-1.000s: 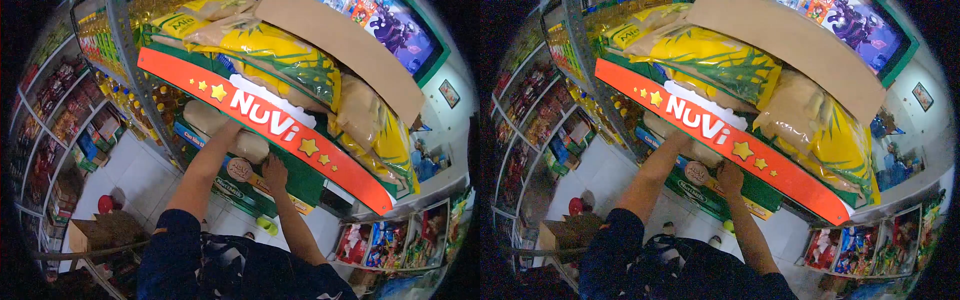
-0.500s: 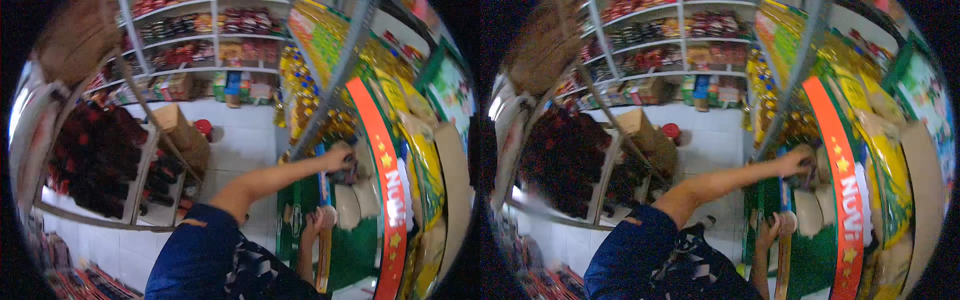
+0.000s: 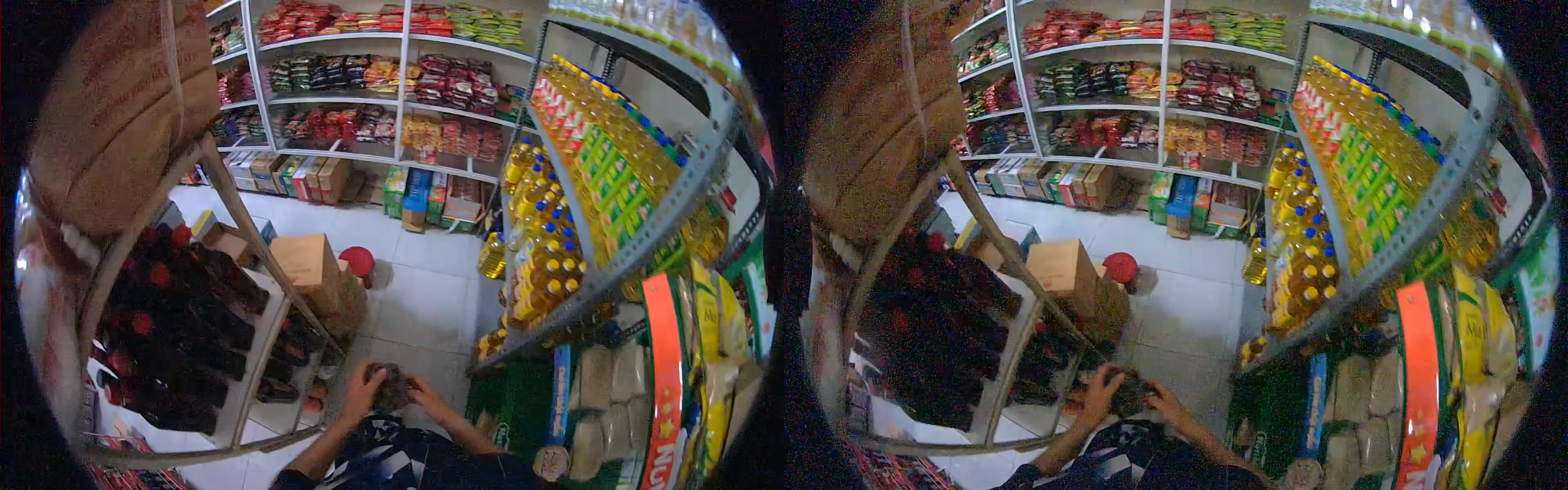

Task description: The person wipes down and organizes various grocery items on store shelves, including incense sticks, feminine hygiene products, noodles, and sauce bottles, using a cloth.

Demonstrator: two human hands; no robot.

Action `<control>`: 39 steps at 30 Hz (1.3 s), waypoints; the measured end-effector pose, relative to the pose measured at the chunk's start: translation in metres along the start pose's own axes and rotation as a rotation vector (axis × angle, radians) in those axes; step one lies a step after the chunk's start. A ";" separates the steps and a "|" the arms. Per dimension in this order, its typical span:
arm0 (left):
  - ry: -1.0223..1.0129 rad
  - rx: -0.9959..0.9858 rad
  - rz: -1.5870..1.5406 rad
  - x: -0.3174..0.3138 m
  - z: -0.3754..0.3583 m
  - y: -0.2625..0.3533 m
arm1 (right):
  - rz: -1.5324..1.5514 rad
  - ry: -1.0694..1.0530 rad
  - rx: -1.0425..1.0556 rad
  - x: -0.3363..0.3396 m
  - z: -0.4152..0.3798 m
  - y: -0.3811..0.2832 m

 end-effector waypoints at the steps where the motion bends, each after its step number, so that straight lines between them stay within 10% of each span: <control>1: 0.054 -0.129 -0.003 -0.009 0.022 0.001 | 0.000 -0.014 0.003 -0.002 0.017 -0.010; 16: -0.265 -0.306 -0.002 -0.104 0.241 0.126 | 0.492 0.492 0.232 0.186 0.164 -0.130; 20: -0.393 -0.029 -0.087 -0.127 0.327 0.132 | 0.607 0.328 0.279 0.240 0.229 -0.161; 29: 0.201 -0.387 0.166 -0.082 0.490 0.230 | 0.533 -0.204 0.172 0.265 0.405 -0.276; 39: 0.253 -0.197 -0.188 -0.032 0.631 0.147 | 0.192 -0.346 -0.015 0.245 0.600 -0.273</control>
Point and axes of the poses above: each hand's wrist, its own z-axis towards the middle knuckle, its own x-axis out of the back of the hand, y = z × x, the point moved 8 cm from there along z, towards the middle knuckle, and after that the axes turned 7 degrees about x, right-handed, at the moved point
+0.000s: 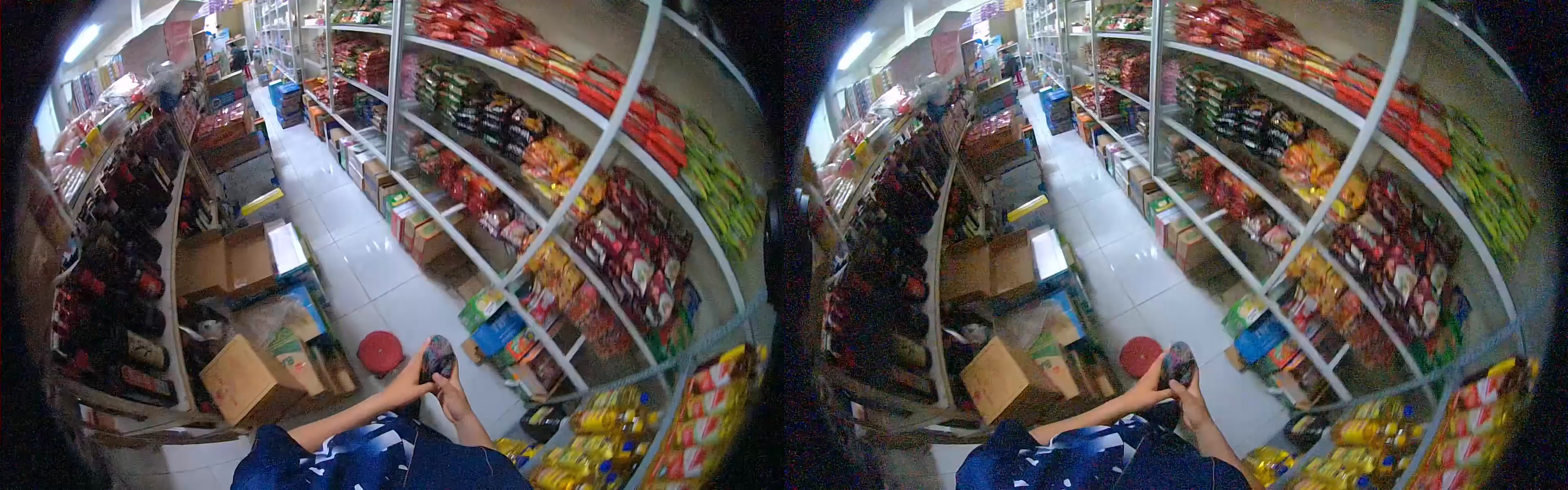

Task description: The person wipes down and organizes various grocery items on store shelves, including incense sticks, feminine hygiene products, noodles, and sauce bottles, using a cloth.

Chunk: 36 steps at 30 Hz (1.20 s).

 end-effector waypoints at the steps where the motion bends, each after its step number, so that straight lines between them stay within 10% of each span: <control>1: -0.013 -0.024 0.006 0.001 0.021 0.010 | -0.102 0.011 0.039 0.005 0.023 -0.015; 13: -0.473 -0.009 0.101 -0.026 0.239 0.060 | -0.597 0.230 0.358 0.132 0.185 -0.150; 27: -0.033 0.021 0.101 0.001 0.472 0.095 | -1.430 0.256 0.906 0.174 0.371 -0.324; 36: 0.443 -0.254 0.640 0.072 0.609 0.070 | -1.611 0.472 0.580 0.217 0.462 -0.300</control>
Point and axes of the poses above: each hand's wrist, its own z-axis towards the middle knuckle, its own x-axis out of the back of the hand, y = z × x, the point moved 8 cm from there along z, towards the middle knuckle, and after that the axes turned 7 degrees about x, right-handed, at the moved point
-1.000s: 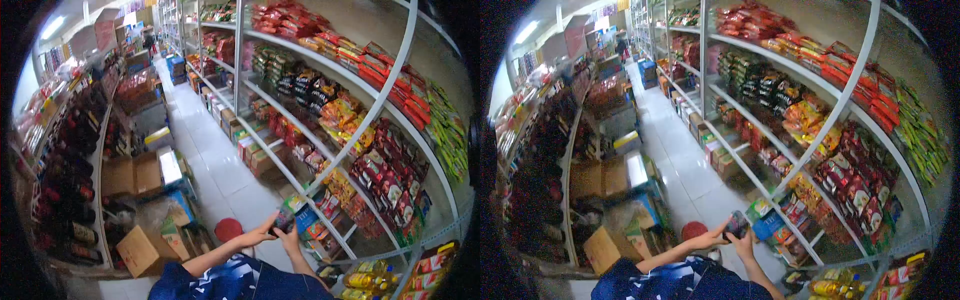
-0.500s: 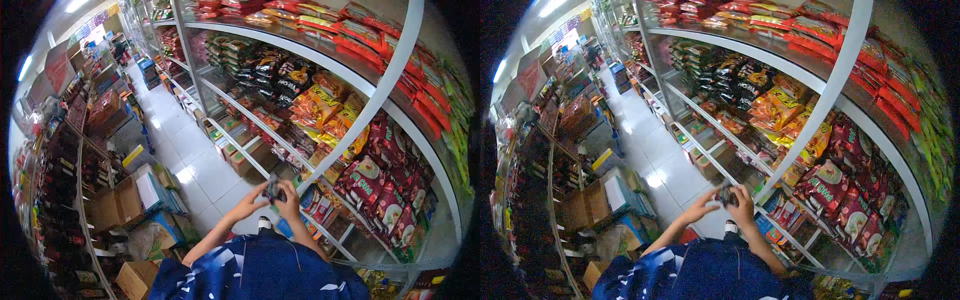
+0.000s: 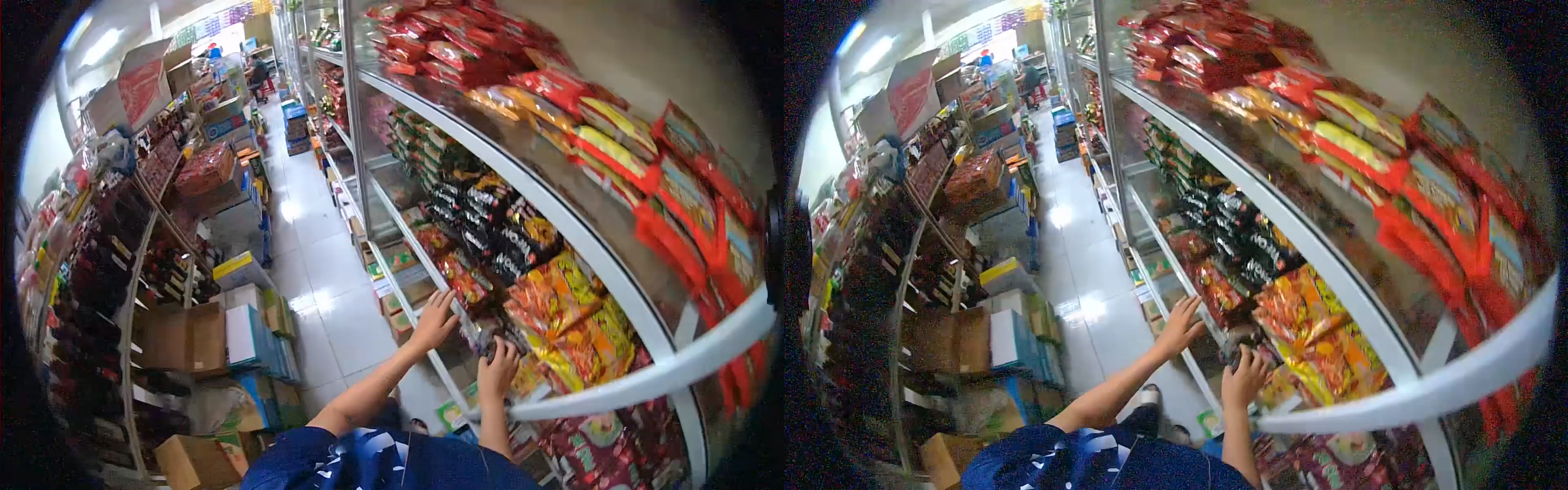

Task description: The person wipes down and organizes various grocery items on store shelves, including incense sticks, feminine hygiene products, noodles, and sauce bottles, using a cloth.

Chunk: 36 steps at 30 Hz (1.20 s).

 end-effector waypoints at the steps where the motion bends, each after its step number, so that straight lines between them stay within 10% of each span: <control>1: 0.017 -0.016 0.032 0.000 0.012 -0.005 | -0.012 -0.023 -0.029 -0.008 0.007 0.003; 15: 0.211 0.174 -0.374 0.058 0.082 -0.132 | -0.177 -0.237 0.159 -0.186 0.198 -0.119; 27: -0.199 -0.070 -0.250 0.076 0.126 -0.151 | -0.095 -0.274 0.332 -0.377 0.387 -0.268; 36: -0.290 -0.155 -0.255 0.045 0.115 -0.163 | -0.060 -0.254 0.216 -0.329 0.326 -0.232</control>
Point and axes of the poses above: each hand's wrist, its own z-axis towards the middle knuckle, its own x-axis out of the back of the hand, y = z × x, the point moved 8 cm from there along z, towards the middle knuckle, and after that the axes turned 7 degrees about x, right-handed, at the moved point
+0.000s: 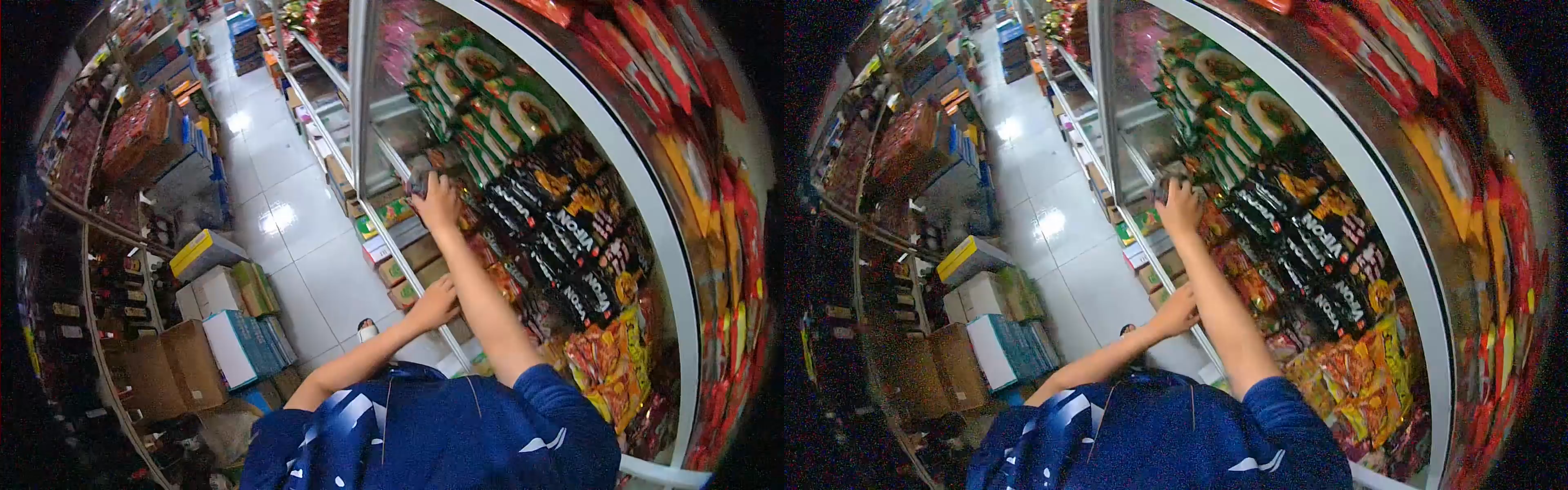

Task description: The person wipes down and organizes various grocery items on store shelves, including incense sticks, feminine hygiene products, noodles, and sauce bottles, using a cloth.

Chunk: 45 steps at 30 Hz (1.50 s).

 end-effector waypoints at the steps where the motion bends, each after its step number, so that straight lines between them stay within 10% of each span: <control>1: -0.013 -0.024 0.002 0.005 -0.004 0.005 | 0.033 -0.006 0.013 0.007 -0.024 0.004; 5: -0.325 0.529 0.016 -0.013 -0.092 -0.061 | 0.935 -0.147 -0.123 -0.003 -0.171 0.026; 12: -0.674 1.169 0.261 -0.045 -0.378 -0.131 | 0.938 -1.352 -0.470 -0.130 -0.526 0.087; 14: -0.521 1.310 -0.060 -0.069 -0.418 -0.105 | 1.261 -1.418 -1.149 -0.127 -0.582 0.084; 17: -0.387 1.373 0.175 -0.063 -0.438 -0.087 | 1.257 -1.497 -0.566 -0.204 -0.660 0.091; 19: -0.555 1.432 0.029 -0.076 -0.448 -0.075 | 0.851 -1.418 -0.667 -0.122 -0.604 0.069; 26: -0.726 1.264 -0.239 -0.077 -0.486 -0.024 | 0.838 -1.337 -0.673 -0.130 -0.651 0.061; 30: -0.789 1.450 -0.445 -0.058 -0.498 -0.008 | 1.155 -1.540 -1.007 -0.070 -0.642 0.036; 32: -0.886 1.214 -0.526 -0.067 -0.486 -0.008 | 1.204 -1.538 -1.121 -0.046 -0.617 0.024; 35: -1.045 1.532 -0.609 -0.070 -0.491 -0.015 | 1.003 -1.689 -1.046 -0.056 -0.619 0.028; 37: -1.154 1.349 -0.436 -0.116 -0.555 -0.063 | 0.967 -1.732 -0.731 -0.098 -0.626 0.031; 39: -1.204 1.235 -0.333 -0.116 -0.502 -0.095 | 0.951 -1.501 -0.784 -0.112 -0.556 0.046; 45: -0.183 0.833 -0.071 -0.105 -0.261 -0.262 | 0.133 -0.140 -0.307 -0.178 -0.407 0.215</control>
Point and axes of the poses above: each hand's wrist, its own z-axis towards the middle knuckle, its own x-axis out of the back of the hand, y = z × x, the point moved 8 cm from there along z, towards the middle knuckle, and after that the axes turned 7 degrees about x, right-handed, at the moved point
